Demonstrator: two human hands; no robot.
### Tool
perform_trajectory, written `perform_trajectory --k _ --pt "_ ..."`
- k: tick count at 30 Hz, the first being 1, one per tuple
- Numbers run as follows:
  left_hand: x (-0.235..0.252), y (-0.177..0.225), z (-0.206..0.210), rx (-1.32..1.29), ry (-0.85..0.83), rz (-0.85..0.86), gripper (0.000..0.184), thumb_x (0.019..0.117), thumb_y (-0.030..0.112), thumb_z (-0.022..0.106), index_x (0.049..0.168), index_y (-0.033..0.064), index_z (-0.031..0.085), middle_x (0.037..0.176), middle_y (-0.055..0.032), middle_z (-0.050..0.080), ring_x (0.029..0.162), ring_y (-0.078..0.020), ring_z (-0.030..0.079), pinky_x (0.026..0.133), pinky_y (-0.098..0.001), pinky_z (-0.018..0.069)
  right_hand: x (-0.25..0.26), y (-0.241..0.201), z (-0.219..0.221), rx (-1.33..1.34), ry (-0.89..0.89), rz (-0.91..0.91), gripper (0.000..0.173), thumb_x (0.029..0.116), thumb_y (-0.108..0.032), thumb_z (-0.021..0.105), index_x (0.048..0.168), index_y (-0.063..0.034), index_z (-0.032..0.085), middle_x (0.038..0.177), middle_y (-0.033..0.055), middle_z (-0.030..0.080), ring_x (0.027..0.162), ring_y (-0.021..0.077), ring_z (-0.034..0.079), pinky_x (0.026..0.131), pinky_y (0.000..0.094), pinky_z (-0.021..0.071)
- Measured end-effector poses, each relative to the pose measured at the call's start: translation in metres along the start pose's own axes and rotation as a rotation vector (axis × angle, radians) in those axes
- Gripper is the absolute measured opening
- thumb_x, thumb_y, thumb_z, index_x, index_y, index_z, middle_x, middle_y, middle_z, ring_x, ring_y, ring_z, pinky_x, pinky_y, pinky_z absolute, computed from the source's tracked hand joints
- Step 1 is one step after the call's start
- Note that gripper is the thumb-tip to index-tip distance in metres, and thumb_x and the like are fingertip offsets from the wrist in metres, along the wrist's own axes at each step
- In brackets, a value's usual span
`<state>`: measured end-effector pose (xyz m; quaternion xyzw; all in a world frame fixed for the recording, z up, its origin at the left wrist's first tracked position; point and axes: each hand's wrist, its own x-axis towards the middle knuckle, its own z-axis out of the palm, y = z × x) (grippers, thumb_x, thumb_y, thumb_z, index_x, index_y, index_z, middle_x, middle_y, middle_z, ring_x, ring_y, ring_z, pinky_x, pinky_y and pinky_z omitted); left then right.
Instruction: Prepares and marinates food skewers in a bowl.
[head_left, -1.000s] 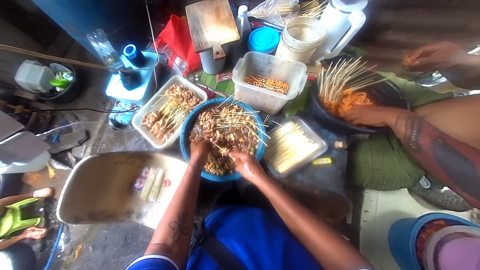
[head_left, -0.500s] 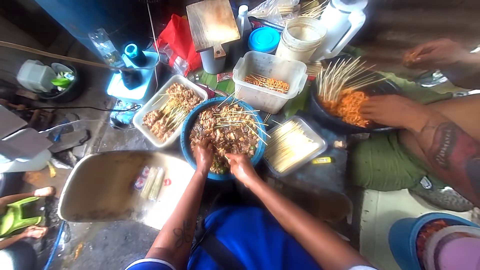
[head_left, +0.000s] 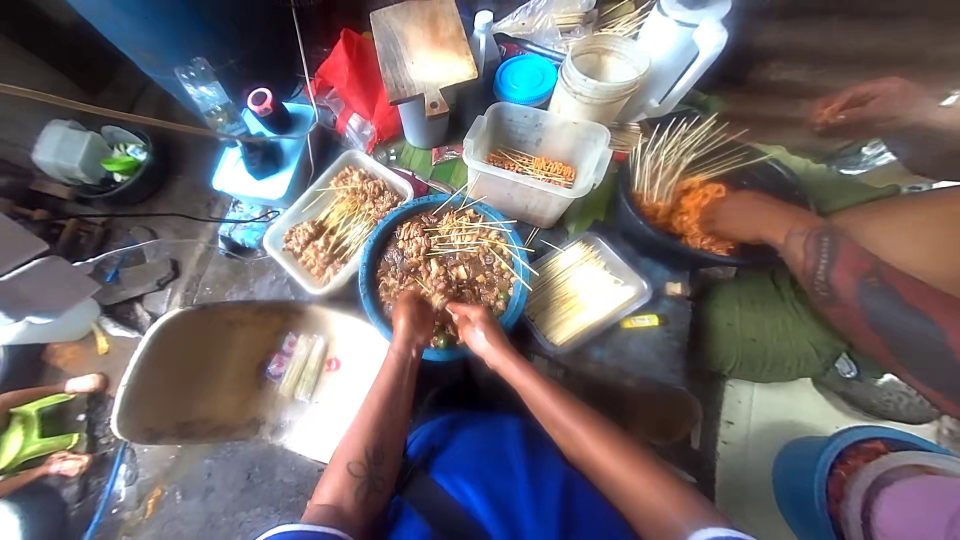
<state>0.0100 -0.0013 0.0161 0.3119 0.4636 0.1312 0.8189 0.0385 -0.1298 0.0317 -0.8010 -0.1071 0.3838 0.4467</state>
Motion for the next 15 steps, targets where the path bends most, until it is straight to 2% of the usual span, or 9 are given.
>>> perform_trajectory --k 1,3,6,10,13,15 --pt "0.003 0.003 -0.001 -0.054 0.008 -0.044 0.015 0.1046 0.009 0.039 0.113 0.0061 0.050 0.098 -0.0091 0.060 0.083 -0.0178 0.062 0.074 -0.0364 0.0545 -0.002 0.003 0.000 0.016 0.001 0.013 0.037 0.1097 -0.009 0.041 0.138 -0.0020 0.064 0.104 0.0214 0.070 0.084 0.0289 0.065 0.086 0.0469 0.0534" --pt "0.008 0.008 0.000 -0.063 0.031 -0.078 0.013 0.1025 0.004 0.045 0.113 0.0063 0.053 0.095 -0.0070 0.063 0.078 -0.0143 0.064 0.068 -0.0309 0.0558 -0.004 0.005 -0.002 0.028 -0.001 0.032 0.037 0.1093 -0.007 0.041 0.138 -0.0021 0.064 0.095 0.0193 0.068 0.077 0.0256 0.062 0.080 0.0434 0.0529" --pt "0.008 0.012 -0.005 0.026 -0.056 -0.075 0.034 0.1027 -0.002 0.045 0.136 0.0031 0.049 0.109 -0.0081 0.062 0.087 -0.0131 0.062 0.076 -0.0302 0.0546 -0.011 0.001 -0.006 0.036 -0.008 0.055 0.037 0.1102 -0.008 0.041 0.140 -0.0033 0.063 0.088 0.0176 0.066 0.074 0.0249 0.058 0.076 0.0424 0.0507" --pt "0.009 0.006 -0.007 0.207 -0.075 -0.003 0.031 0.1018 -0.004 0.048 0.131 -0.0003 0.056 0.104 -0.0077 0.063 0.080 -0.0126 0.061 0.073 -0.0297 0.0539 -0.013 -0.001 -0.010 0.058 -0.005 0.065 0.037 0.1107 -0.009 0.042 0.140 -0.0036 0.062 0.083 0.0154 0.063 0.070 0.0227 0.055 0.071 0.0397 0.0488" --pt "0.019 -0.002 -0.014 0.359 -0.010 0.169 0.024 0.0999 -0.005 0.052 0.122 -0.0050 0.061 0.100 -0.0102 0.064 0.077 -0.0129 0.060 0.072 -0.0303 0.0536 -0.010 0.004 -0.007 0.002 -0.011 0.047 0.036 0.1100 -0.009 0.042 0.139 -0.0035 0.064 0.089 0.0164 0.067 0.073 0.0228 0.059 0.076 0.0397 0.0518" --pt "0.025 -0.003 -0.019 0.471 -0.002 0.263 0.025 0.1002 -0.004 0.053 0.124 -0.0074 0.062 0.107 -0.0160 0.065 0.082 -0.0164 0.062 0.078 -0.0335 0.0553 -0.012 0.002 -0.007 -0.071 -0.028 0.052 0.037 0.1101 -0.009 0.042 0.140 -0.0038 0.063 0.101 0.0200 0.070 0.079 0.0272 0.064 0.082 0.0439 0.0537"
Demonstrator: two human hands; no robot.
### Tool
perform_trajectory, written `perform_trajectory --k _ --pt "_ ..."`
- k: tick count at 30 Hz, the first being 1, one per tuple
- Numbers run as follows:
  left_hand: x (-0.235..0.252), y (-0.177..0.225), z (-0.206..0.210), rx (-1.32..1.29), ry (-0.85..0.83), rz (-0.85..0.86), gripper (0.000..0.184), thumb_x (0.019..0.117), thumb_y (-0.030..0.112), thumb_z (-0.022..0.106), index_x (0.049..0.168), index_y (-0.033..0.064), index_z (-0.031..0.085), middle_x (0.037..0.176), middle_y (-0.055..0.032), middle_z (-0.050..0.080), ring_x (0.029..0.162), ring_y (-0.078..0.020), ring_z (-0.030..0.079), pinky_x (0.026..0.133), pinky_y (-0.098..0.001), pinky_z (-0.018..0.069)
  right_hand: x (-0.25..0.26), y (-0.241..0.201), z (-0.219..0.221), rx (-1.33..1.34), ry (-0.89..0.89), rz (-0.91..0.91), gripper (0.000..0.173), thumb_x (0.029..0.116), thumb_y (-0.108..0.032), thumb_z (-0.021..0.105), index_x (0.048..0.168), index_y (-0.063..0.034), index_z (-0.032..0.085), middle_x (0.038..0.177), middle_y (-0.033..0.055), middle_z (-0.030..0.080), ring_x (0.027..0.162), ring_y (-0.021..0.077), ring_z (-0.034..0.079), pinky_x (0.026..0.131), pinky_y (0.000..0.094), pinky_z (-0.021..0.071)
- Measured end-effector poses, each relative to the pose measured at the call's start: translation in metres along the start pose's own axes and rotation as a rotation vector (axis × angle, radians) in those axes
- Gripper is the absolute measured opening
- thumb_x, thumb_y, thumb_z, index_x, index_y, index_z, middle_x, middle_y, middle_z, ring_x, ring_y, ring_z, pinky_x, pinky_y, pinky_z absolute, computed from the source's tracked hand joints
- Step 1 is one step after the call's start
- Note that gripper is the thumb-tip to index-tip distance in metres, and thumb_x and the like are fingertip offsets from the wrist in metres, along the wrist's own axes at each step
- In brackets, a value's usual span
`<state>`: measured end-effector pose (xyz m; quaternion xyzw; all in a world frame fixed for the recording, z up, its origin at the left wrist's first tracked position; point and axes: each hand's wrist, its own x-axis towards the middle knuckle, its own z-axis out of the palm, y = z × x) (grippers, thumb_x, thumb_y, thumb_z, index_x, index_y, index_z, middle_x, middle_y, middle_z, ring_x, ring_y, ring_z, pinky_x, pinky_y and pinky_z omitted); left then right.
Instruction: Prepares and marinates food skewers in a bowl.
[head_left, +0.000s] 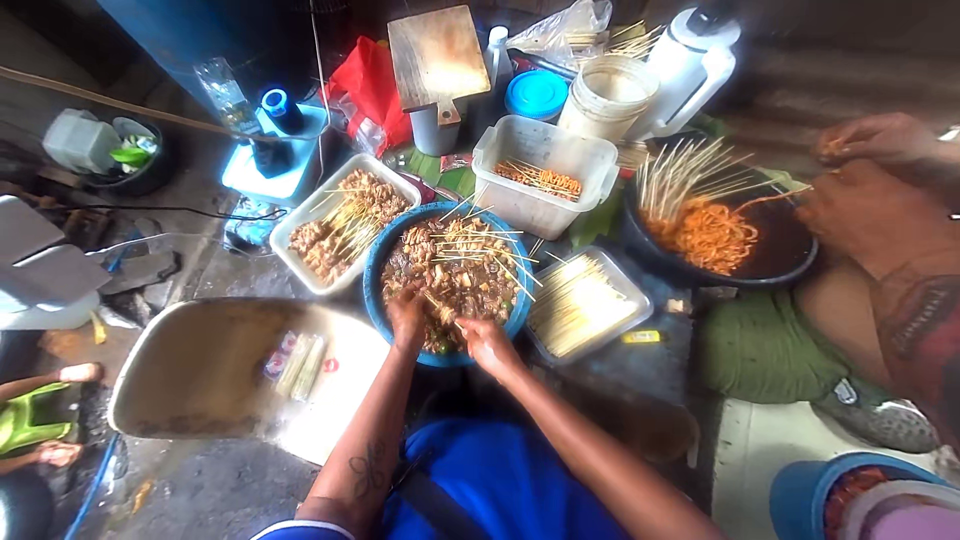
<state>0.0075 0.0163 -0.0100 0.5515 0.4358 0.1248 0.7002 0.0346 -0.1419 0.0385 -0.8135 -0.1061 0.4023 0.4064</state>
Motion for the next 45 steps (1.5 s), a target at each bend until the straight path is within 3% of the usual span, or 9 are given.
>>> perform_trajectory --k 5,10,16,21,27,30,33,36,45 --pt "-0.008 0.004 -0.007 0.544 -0.077 0.375 0.026 0.1009 -0.001 0.056 0.123 -0.0035 0.069 0.113 -0.0192 0.073 0.103 -0.0269 0.071 0.097 -0.0465 0.0545 -0.001 -0.004 -0.001 -0.048 -0.010 0.029 0.038 0.1107 -0.010 0.040 0.141 -0.0045 0.062 0.116 0.0215 0.070 0.092 0.0305 0.068 0.091 0.0464 0.0532" --pt "-0.025 -0.003 -0.007 0.813 -0.025 0.692 0.029 0.0976 -0.008 0.053 0.118 -0.0040 0.073 0.110 -0.0238 0.074 0.098 -0.0403 0.074 0.090 -0.0576 0.0566 -0.006 -0.007 0.004 0.112 -0.031 0.096 0.037 0.1101 -0.008 0.042 0.141 -0.0040 0.061 0.087 0.0138 0.063 0.067 0.0194 0.055 0.066 0.0352 0.0485" --pt "-0.040 -0.007 -0.003 0.839 -0.096 0.632 0.026 0.0975 -0.005 0.056 0.117 -0.0035 0.073 0.107 -0.0233 0.075 0.098 -0.0408 0.074 0.089 -0.0589 0.0564 -0.008 -0.014 0.011 0.487 -0.053 0.275 0.036 0.1102 -0.010 0.044 0.143 -0.0067 0.059 0.067 0.0017 0.047 0.045 0.0074 0.035 0.042 0.0216 0.0281" --pt "-0.019 0.014 -0.009 0.832 -0.117 0.573 0.027 0.1002 -0.003 0.052 0.122 -0.0063 0.069 0.112 -0.0238 0.073 0.103 -0.0382 0.071 0.096 -0.0546 0.0544 0.002 -0.002 0.005 0.364 0.021 0.184 0.037 0.1105 -0.009 0.043 0.143 -0.0058 0.060 0.069 0.0047 0.052 0.049 0.0097 0.039 0.046 0.0253 0.0332" --pt "0.035 0.045 -0.026 1.271 -0.158 0.123 0.029 0.1006 0.008 0.056 0.127 0.0004 0.067 0.131 -0.0266 0.063 0.127 -0.0457 0.058 0.106 -0.0633 0.0444 0.001 0.005 -0.014 0.386 0.112 0.262 0.038 0.1108 -0.009 0.041 0.144 -0.0064 0.058 0.077 0.0069 0.054 0.053 0.0110 0.042 0.048 0.0260 0.0349" --pt "0.047 0.042 -0.026 0.942 -0.150 0.097 0.024 0.1014 0.010 0.060 0.120 -0.0015 0.071 0.121 -0.0249 0.069 0.117 -0.0398 0.064 0.103 -0.0595 0.0480 -0.002 0.000 -0.020 0.325 0.108 0.232 0.037 0.1108 -0.010 0.042 0.143 -0.0062 0.060 0.078 0.0082 0.057 0.056 0.0120 0.045 0.051 0.0274 0.0384" --pt "0.040 0.043 -0.023 0.333 -0.166 -0.058 0.021 0.1032 0.005 0.055 0.119 -0.0060 0.062 0.102 -0.0139 0.065 0.084 -0.0182 0.062 0.077 -0.0366 0.0542 0.000 0.000 -0.019 0.217 0.083 0.118 0.037 0.1105 -0.010 0.041 0.140 -0.0060 0.063 0.081 0.0108 0.060 0.064 0.0167 0.051 0.062 0.0336 0.0450" --pt "0.028 0.051 -0.019 -0.022 -0.181 -0.232 0.017 0.1047 0.007 0.046 0.117 0.0023 0.057 0.089 -0.0048 0.061 0.071 -0.0125 0.058 0.066 -0.0301 0.0525 0.000 -0.005 -0.019 0.077 0.060 0.019 0.038 0.1096 -0.008 0.040 0.139 -0.0049 0.064 0.098 0.0184 0.069 0.081 0.0258 0.063 0.083 0.0443 0.0523" --pt "0.016 0.038 -0.007 0.000 -0.185 -0.144 0.016 0.1031 -0.002 0.048 0.114 -0.0020 0.060 0.090 -0.0051 0.061 0.069 -0.0099 0.057 0.066 -0.0264 0.0522 0.001 -0.008 -0.018 -0.022 0.019 -0.042 0.037 0.1097 -0.009 0.042 0.138 -0.0042 0.065 0.113 0.0209 0.070 0.088 0.0295 0.068 0.089 0.0469 0.0538"
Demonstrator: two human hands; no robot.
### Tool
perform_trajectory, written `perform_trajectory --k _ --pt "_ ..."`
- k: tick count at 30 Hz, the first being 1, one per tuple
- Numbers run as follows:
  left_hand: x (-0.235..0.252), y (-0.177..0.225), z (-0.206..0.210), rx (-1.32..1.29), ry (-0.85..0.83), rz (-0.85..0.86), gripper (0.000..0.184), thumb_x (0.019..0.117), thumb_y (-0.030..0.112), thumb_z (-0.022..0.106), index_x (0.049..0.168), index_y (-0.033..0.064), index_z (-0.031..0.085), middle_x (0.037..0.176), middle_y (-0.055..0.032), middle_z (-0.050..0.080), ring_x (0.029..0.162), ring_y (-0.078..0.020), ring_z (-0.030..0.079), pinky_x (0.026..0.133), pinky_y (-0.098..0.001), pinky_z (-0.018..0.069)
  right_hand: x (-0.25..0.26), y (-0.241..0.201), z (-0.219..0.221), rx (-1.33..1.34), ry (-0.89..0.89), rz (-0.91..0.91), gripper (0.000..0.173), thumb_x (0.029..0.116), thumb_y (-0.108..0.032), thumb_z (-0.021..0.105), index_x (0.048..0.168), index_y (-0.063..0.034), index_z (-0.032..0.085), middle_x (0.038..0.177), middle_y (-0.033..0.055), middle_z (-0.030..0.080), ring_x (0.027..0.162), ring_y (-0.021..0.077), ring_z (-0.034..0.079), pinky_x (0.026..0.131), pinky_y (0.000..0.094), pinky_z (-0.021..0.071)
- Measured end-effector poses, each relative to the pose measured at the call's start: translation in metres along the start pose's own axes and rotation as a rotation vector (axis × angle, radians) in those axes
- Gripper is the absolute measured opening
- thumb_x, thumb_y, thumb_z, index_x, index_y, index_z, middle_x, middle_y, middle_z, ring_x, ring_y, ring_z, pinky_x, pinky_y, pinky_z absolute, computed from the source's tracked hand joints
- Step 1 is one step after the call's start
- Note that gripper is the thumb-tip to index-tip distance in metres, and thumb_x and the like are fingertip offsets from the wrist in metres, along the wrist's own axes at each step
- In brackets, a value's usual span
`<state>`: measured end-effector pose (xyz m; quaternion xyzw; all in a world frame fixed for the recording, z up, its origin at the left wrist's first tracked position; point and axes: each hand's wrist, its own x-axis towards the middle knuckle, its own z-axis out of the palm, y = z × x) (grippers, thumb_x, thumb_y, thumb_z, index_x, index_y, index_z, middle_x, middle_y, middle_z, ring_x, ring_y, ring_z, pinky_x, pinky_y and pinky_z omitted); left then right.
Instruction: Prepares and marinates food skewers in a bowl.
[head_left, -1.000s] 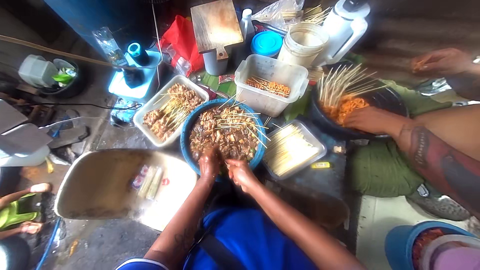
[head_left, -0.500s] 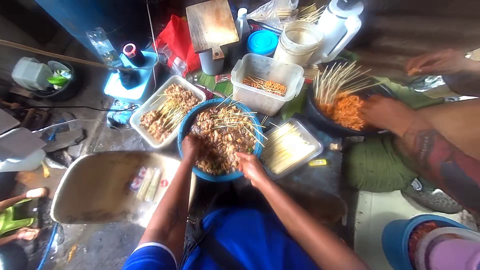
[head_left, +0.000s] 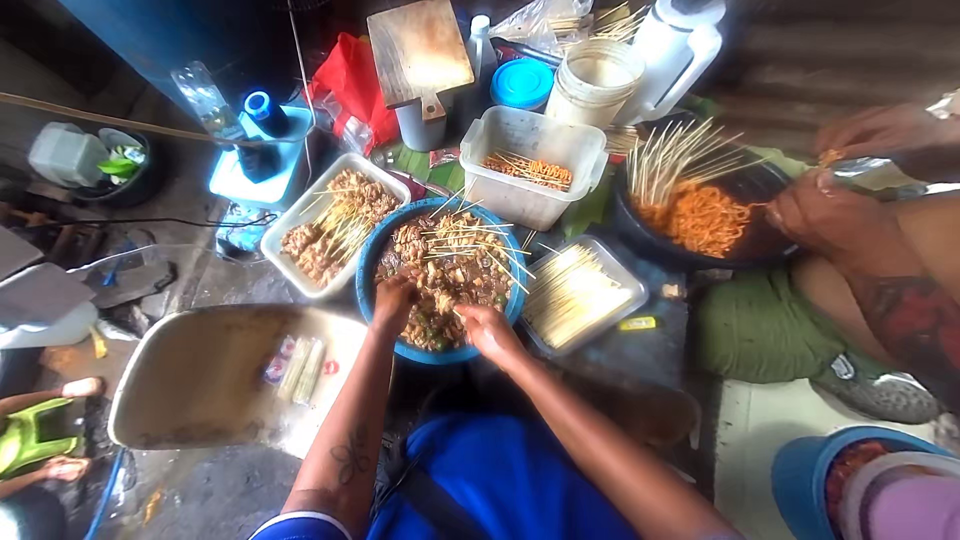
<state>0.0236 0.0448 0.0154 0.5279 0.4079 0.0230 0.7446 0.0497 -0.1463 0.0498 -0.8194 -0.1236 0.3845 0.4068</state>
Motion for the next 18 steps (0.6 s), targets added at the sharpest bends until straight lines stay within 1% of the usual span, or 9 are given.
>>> perform_trajectory --k 3,4,6,9,11,12,13,15,18 --pt "-0.001 -0.010 0.000 0.262 -0.043 0.182 0.022 0.1014 -0.005 0.047 0.115 -0.0059 0.065 0.097 -0.0106 0.067 0.074 -0.0118 0.061 0.071 -0.0291 0.0544 0.000 -0.003 -0.001 -0.022 -0.016 0.010 0.037 0.1100 -0.009 0.041 0.139 -0.0043 0.064 0.113 0.0212 0.070 0.090 0.0302 0.068 0.090 0.0476 0.0532" --pt "-0.004 -0.011 0.001 0.403 -0.031 0.263 0.024 0.1017 -0.004 0.048 0.116 -0.0046 0.067 0.101 -0.0124 0.069 0.080 -0.0142 0.064 0.076 -0.0325 0.0554 0.000 -0.004 -0.001 -0.025 -0.015 0.015 0.037 0.1101 -0.009 0.041 0.139 -0.0041 0.064 0.113 0.0213 0.070 0.090 0.0301 0.068 0.090 0.0475 0.0532" --pt "-0.012 -0.011 0.003 0.659 0.016 0.409 0.027 0.1032 -0.002 0.049 0.118 -0.0019 0.071 0.107 -0.0172 0.073 0.094 -0.0250 0.071 0.089 -0.0459 0.0554 -0.001 -0.006 0.001 0.002 -0.012 0.039 0.037 0.1097 -0.008 0.041 0.139 -0.0039 0.064 0.108 0.0208 0.070 0.086 0.0288 0.066 0.087 0.0463 0.0532" --pt "-0.023 -0.012 0.009 0.765 0.031 0.479 0.029 0.1037 -0.003 0.047 0.118 -0.0021 0.071 0.104 -0.0177 0.074 0.094 -0.0271 0.071 0.091 -0.0472 0.0550 -0.001 -0.007 0.005 0.125 -0.018 0.090 0.036 0.1094 -0.007 0.042 0.139 -0.0036 0.063 0.096 0.0165 0.067 0.075 0.0221 0.060 0.075 0.0393 0.0523" --pt "-0.026 -0.010 0.010 0.785 0.041 0.488 0.029 0.1032 -0.004 0.046 0.118 -0.0025 0.072 0.105 -0.0189 0.074 0.095 -0.0287 0.071 0.091 -0.0480 0.0548 0.000 -0.011 0.008 0.226 -0.020 0.142 0.036 0.1096 -0.008 0.043 0.140 -0.0048 0.062 0.081 0.0096 0.060 0.062 0.0145 0.050 0.059 0.0304 0.0442" --pt "-0.027 -0.007 0.011 0.798 0.042 0.487 0.030 0.1030 -0.004 0.047 0.118 -0.0019 0.072 0.105 -0.0190 0.074 0.096 -0.0290 0.071 0.091 -0.0483 0.0543 0.002 -0.014 0.010 0.266 -0.021 0.165 0.036 0.1100 -0.009 0.043 0.141 -0.0058 0.062 0.076 0.0076 0.057 0.058 0.0128 0.047 0.055 0.0284 0.0407" --pt "-0.030 -0.004 0.012 0.810 0.027 0.476 0.029 0.1033 -0.003 0.047 0.118 -0.0017 0.072 0.106 -0.0197 0.074 0.098 -0.0301 0.071 0.093 -0.0491 0.0532 0.005 -0.016 0.011 0.285 -0.015 0.166 0.037 0.1100 -0.008 0.043 0.141 -0.0057 0.061 0.074 0.0073 0.056 0.057 0.0126 0.046 0.054 0.0282 0.0399" --pt "-0.032 0.003 0.014 0.831 -0.012 0.480 0.029 0.1043 -0.002 0.047 0.119 -0.0016 0.072 0.107 -0.0207 0.073 0.101 -0.0318 0.071 0.095 -0.0503 0.0523 0.013 -0.019 0.015 0.280 0.019 0.124 0.037 0.1088 -0.006 0.042 0.140 -0.0041 0.062 0.078 0.0105 0.059 0.061 0.0159 0.050 0.060 0.0321 0.0449" --pt "-0.019 0.011 0.007 0.743 -0.110 0.470 0.030 0.1042 0.000 0.047 0.124 -0.0024 0.069 0.112 -0.0194 0.072 0.101 -0.0263 0.070 0.095 -0.0458 0.0535 0.021 -0.020 0.016 0.237 0.069 0.069 0.037 0.1096 -0.008 0.041 0.139 -0.0050 0.064 0.088 0.0152 0.065 0.070 0.0207 0.056 0.070 0.0391 0.0499"
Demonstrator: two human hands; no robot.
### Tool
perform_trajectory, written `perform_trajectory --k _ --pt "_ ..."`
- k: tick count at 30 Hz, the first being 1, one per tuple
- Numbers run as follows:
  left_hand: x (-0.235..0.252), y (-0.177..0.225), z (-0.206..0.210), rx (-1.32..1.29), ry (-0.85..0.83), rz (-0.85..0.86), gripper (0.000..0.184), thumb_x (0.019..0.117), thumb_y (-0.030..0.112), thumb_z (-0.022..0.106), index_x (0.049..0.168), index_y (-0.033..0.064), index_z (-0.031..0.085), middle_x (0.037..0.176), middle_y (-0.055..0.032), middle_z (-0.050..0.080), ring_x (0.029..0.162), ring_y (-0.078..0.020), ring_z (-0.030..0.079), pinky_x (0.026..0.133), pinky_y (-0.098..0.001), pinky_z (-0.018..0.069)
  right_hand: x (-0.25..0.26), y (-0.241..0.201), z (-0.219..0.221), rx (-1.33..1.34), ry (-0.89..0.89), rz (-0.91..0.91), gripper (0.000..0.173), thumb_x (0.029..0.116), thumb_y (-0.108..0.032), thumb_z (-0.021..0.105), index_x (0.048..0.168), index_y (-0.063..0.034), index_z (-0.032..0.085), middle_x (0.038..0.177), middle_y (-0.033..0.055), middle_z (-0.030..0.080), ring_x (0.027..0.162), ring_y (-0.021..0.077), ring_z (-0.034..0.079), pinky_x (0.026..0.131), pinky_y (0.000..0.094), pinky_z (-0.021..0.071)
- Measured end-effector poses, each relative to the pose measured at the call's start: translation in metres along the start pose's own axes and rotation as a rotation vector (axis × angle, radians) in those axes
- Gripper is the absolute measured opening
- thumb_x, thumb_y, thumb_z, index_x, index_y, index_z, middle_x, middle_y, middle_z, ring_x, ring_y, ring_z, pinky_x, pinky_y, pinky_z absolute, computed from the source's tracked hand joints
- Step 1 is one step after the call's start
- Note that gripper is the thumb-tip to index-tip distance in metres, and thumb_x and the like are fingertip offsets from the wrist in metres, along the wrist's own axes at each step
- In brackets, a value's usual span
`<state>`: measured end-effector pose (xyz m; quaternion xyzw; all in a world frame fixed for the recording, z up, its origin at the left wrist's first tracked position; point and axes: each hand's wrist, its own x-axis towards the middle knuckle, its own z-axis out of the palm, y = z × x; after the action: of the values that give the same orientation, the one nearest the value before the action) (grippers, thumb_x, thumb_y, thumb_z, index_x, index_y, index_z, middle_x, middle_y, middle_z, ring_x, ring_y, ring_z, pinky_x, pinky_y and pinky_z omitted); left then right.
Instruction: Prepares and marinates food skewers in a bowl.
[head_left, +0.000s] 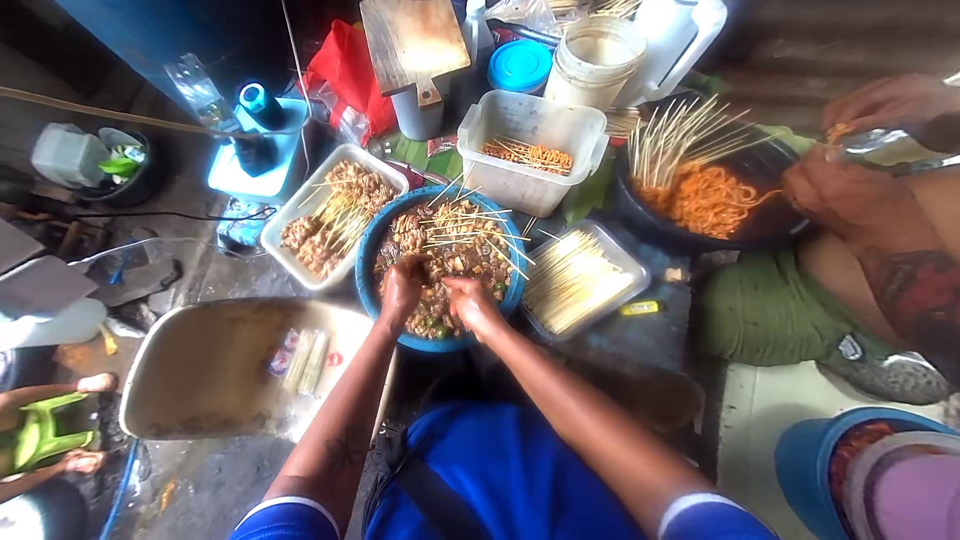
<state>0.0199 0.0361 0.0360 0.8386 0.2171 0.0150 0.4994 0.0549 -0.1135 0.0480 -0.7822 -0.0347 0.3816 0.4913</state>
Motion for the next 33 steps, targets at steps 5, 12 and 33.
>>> perform_trajectory --k 5,12,33 --pt "-0.002 -0.008 -0.002 0.214 -0.227 -0.079 0.020 0.0975 0.004 0.063 0.114 -0.0061 0.068 0.109 -0.0218 0.072 0.101 -0.0333 0.070 0.095 -0.0530 0.0545 0.003 0.008 -0.023 -0.049 0.087 0.039 0.039 0.1091 -0.008 0.041 0.142 -0.0053 0.061 0.103 0.0205 0.068 0.081 0.0275 0.062 0.080 0.0465 0.0524" --pt "-0.025 -0.019 0.012 0.725 -0.499 -0.424 0.027 0.0982 0.012 0.061 0.122 0.0007 0.067 0.126 -0.0253 0.066 0.122 -0.0437 0.061 0.098 -0.0644 0.0491 -0.010 0.035 -0.032 -0.038 0.054 0.116 0.039 0.1096 -0.008 0.040 0.142 -0.0057 0.061 0.084 0.0131 0.062 0.066 0.0187 0.052 0.063 0.0354 0.0454" --pt "-0.020 -0.033 0.008 -0.538 0.121 -0.340 0.023 0.0980 -0.009 0.055 0.120 -0.0101 0.061 0.106 -0.0155 0.066 0.082 -0.0135 0.063 0.078 -0.0294 0.0554 -0.034 0.012 -0.014 -0.336 -0.142 -0.017 0.038 0.1105 -0.010 0.041 0.141 -0.0049 0.062 0.119 0.0227 0.070 0.100 0.0341 0.069 0.097 0.0503 0.0512"
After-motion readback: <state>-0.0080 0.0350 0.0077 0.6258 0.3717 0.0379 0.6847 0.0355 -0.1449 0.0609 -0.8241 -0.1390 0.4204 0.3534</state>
